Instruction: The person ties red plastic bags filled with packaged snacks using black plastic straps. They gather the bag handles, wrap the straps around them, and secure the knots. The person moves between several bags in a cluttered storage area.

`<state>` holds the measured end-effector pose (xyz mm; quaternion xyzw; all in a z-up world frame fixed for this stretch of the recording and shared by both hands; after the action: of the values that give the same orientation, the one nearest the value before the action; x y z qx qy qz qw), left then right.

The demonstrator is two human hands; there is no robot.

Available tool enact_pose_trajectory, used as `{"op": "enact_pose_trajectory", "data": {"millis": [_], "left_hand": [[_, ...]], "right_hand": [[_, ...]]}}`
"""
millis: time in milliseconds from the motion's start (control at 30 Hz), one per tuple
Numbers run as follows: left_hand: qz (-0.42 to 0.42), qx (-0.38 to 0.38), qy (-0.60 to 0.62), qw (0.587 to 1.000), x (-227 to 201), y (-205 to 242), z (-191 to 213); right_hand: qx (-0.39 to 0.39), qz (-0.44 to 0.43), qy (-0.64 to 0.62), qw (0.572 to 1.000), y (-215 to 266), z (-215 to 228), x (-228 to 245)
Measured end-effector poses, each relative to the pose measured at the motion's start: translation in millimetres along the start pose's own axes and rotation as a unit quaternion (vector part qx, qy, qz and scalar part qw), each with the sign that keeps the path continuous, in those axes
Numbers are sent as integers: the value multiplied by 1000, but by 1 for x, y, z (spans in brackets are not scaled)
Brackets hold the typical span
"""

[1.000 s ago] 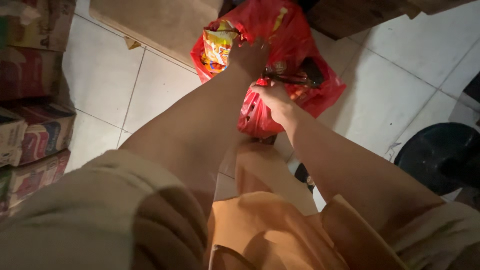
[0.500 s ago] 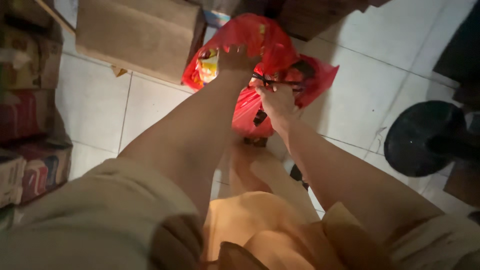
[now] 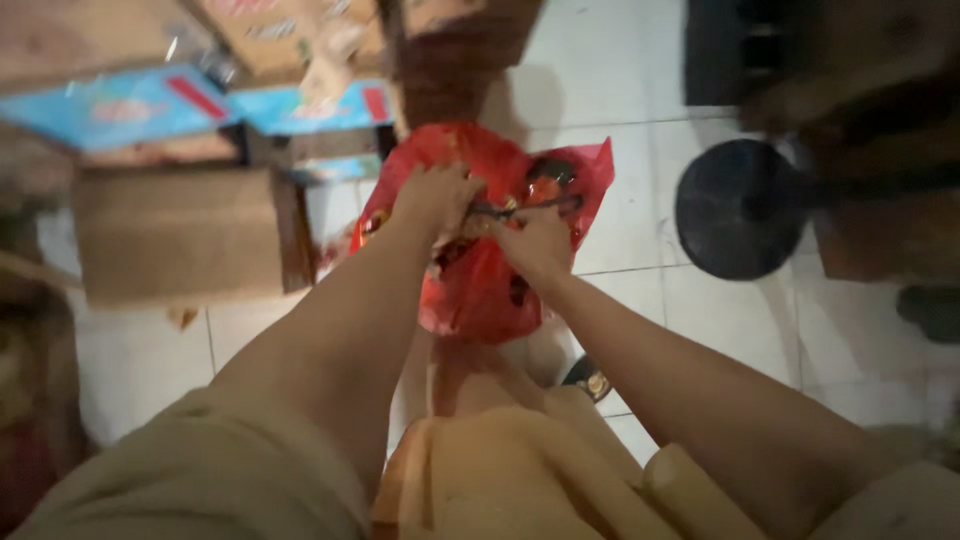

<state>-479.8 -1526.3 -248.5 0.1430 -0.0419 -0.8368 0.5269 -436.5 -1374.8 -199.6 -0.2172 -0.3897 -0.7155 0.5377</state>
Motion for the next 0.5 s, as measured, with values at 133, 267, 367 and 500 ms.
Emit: {"op": "enact_pose_trajectory", "data": {"millis": [133, 267, 367, 500], "left_hand": [[-120, 37, 41, 991, -77, -34, 45], [-223, 105, -18, 969, -176, -61, 80], [-228, 133, -28, 964, -257, -70, 99], [-159, 202, -47, 965, -352, -77, 104]], "right_hand": [[-30, -75, 2, 997, 16, 86, -32], [-84, -60, 8, 995, 43, 181, -64], [-125, -77, -23, 989, 67, 254, -94], [-149, -132, 3, 980, 106, 343, -132]]}}
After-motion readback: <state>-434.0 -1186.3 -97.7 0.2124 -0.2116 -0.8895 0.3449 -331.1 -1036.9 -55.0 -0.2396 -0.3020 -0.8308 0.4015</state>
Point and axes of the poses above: each hand's wrist, its own y-axis away from the middle knuckle, its own z-axis out of the back of the hand, x = y × z, the point moved 7 cm from there along -y, towards the middle knuckle, and after that the axes turned 9 degrees about -y, right-handed, at the moved point
